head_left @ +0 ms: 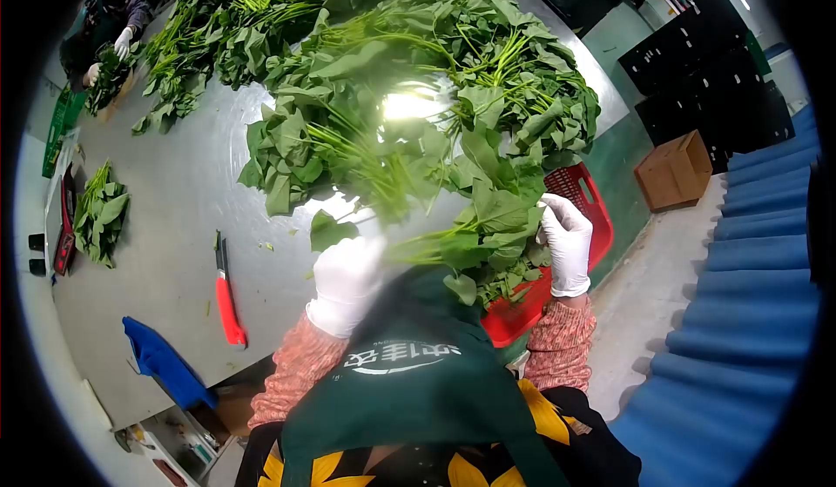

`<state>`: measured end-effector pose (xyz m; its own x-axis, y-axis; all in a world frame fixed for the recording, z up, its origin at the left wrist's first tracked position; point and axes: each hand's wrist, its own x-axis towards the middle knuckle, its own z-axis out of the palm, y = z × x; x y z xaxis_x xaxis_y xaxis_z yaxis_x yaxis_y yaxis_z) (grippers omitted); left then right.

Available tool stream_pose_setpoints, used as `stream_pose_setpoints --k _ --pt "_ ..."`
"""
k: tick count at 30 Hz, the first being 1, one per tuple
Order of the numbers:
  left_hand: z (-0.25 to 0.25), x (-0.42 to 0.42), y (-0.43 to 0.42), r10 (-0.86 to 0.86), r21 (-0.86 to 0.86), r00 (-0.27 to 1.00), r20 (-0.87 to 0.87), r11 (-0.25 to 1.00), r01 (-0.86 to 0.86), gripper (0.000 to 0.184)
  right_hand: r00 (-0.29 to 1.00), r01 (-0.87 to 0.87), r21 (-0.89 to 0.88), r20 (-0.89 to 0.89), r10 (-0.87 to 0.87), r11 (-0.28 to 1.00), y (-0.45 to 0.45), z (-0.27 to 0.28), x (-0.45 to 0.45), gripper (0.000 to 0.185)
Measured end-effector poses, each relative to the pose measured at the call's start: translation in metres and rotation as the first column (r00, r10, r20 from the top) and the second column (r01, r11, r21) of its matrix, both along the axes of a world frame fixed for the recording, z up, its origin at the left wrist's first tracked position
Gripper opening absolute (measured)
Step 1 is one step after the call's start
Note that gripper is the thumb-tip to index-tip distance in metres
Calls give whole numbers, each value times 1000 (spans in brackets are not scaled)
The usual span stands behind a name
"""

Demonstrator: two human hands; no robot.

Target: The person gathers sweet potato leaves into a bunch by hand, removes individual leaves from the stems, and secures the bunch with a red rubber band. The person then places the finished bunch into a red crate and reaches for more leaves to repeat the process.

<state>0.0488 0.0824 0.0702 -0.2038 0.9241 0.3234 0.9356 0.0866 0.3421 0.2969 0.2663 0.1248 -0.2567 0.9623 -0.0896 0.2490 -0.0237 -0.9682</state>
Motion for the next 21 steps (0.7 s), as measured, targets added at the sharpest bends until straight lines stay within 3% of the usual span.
stream_pose_setpoints --k 2,5,7,8,9,12,13,15,16,18,19,21 --pt "4 2 0 19 -27 1000 10 999 -19 37 1000 -3 -9 -22 3 1000 -1 0 -1 17" --pt "6 -10 -1 23 108 990 141 993 -38 32 997 -47 -61 -66 43 997 2 -6 -11 17" --pt "10 -24 -3 -40 310 889 455 944 -117 18 994 -110 -80 -18 109 991 2 -7 -27 16" --pt "9 -25 -8 -34 250 630 776 933 -258 14 989 -145 -87 -19 144 986 0 -9 -36 17" --pt "7 -25 -13 -49 144 261 964 921 -362 11 976 -216 -77 -6 216 973 -1 -7 -48 17" --pt "-16 -39 -27 -81 242 432 898 911 -333 16 912 -409 137 94 399 902 2 -36 -85 20" --pt "-2 -41 -26 -159 265 338 928 917 -298 23 900 -434 188 137 414 881 1 -42 -101 19" --pt "10 -42 -28 -290 305 95 952 920 -246 34 874 -469 493 377 306 733 4 -69 -131 18" --pt "9 -40 -32 -346 327 -51 937 917 -228 37 839 -494 428 461 288 756 6 -81 -145 16" --pt "15 -35 -26 -575 566 -147 805 818 -97 42 740 -521 293 624 253 802 12 -101 -166 14" --pt "15 -34 -27 -562 557 -200 803 826 -83 43 759 -519 278 585 286 808 18 -109 -170 14" --pt "3 -33 -36 -370 347 -285 884 929 -131 41 791 -516 246 504 346 821 26 -114 -174 15"
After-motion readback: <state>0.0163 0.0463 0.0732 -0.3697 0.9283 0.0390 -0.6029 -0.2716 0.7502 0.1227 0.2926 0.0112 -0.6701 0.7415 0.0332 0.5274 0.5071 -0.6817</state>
